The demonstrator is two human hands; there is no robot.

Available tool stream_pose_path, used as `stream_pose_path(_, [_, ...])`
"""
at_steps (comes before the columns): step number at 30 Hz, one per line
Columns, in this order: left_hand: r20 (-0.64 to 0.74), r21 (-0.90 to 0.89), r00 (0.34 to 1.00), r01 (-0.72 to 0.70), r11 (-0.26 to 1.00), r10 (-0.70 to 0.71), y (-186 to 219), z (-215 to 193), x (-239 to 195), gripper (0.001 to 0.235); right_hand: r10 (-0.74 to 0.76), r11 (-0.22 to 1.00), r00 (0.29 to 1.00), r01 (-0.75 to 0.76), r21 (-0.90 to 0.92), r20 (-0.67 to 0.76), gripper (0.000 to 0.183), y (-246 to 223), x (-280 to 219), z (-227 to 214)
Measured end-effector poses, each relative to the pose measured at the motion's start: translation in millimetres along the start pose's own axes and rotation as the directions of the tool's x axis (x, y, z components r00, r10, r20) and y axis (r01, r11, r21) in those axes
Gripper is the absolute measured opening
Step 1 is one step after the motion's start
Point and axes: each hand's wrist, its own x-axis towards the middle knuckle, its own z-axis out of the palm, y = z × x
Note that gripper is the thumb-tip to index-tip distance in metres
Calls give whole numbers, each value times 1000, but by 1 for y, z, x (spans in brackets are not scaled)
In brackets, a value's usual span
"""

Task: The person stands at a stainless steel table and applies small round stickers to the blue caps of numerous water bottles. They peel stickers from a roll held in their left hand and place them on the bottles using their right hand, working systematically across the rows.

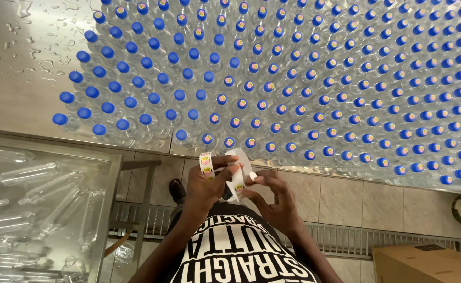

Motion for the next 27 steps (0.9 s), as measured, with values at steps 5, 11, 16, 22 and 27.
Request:
stream_pose_path(5, [119, 65, 993, 0, 998, -7, -6, -34, 7, 35, 84, 983, 994, -70, 170, -77, 56, 18, -11, 25])
stream_pose_path(11, [258, 42, 964, -75, 996, 62, 11, -62, 6, 53, 179, 955, 968, -127, 267, -178, 59, 4, 1, 61])
stream_pose_path(16, [361, 78, 922, -181, 980, 141, 32, -80, 8, 55, 265, 927, 944, -193, 321, -197, 57, -6, 9, 84])
stream_pose_path(22, [359, 254, 886, -394, 883, 293, 43, -96, 12, 37, 276, 909, 949, -207, 362, -152, 65, -7, 13, 98])
stream_pose_path(27, [291, 306, 911, -378, 874, 292, 48, -100, 13, 28, 89, 996, 969, -89, 10, -232, 63, -13, 11, 103])
